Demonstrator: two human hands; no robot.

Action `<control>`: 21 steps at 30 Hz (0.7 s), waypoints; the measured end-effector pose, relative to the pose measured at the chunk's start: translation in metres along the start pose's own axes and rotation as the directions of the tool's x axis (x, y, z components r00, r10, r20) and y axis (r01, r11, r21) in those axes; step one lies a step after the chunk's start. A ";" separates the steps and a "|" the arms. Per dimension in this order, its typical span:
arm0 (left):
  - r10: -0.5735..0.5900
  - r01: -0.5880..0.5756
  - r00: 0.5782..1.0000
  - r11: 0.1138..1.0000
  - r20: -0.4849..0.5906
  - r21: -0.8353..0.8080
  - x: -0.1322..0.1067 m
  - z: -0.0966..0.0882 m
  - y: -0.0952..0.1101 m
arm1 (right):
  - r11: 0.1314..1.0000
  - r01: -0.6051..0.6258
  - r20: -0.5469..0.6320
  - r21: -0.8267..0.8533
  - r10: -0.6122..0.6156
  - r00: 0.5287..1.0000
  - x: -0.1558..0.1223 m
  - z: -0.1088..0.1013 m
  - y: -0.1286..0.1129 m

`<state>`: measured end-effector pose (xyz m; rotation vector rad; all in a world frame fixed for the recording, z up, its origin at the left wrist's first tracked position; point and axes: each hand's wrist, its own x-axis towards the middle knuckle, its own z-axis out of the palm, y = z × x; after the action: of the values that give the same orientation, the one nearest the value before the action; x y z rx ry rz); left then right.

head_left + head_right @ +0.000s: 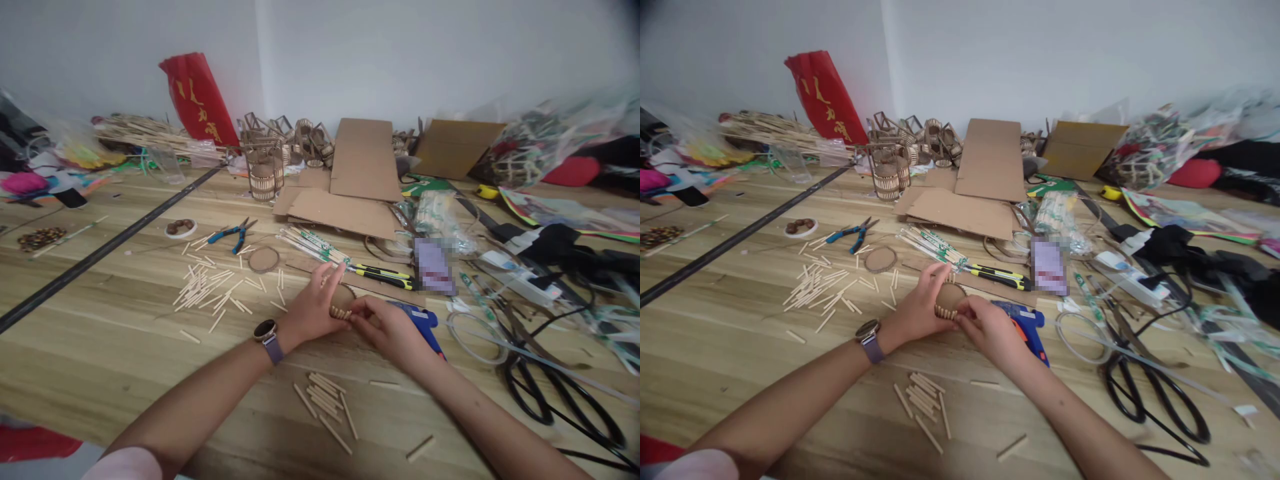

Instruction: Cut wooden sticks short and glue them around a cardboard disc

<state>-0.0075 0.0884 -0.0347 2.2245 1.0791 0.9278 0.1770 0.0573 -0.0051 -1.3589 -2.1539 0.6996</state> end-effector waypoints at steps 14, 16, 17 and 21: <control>-0.028 0.028 1.000 0.999 -0.009 0.034 -0.002 0.000 0.004 | 0.873 -0.249 0.093 -0.419 0.314 0.945 -0.029 -0.080 0.033; -0.030 0.030 1.000 0.999 -0.006 0.030 -0.002 -0.001 0.004 | 0.793 -0.315 0.084 -0.521 0.416 0.906 -0.038 -0.081 0.045; -0.030 0.030 1.000 0.999 -0.006 0.031 -0.002 -0.001 0.004 | 0.771 -0.337 0.070 -0.540 0.440 0.895 -0.041 -0.079 0.049; -0.022 0.023 1.000 0.999 -0.009 0.044 -0.002 -0.001 0.004 | 0.751 -0.400 -0.009 -0.525 0.466 0.885 -0.046 -0.064 0.058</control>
<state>-0.0075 0.0847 -0.0318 2.2410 1.1362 0.9134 0.2738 0.0465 -0.0013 -2.2086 -2.2299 0.3705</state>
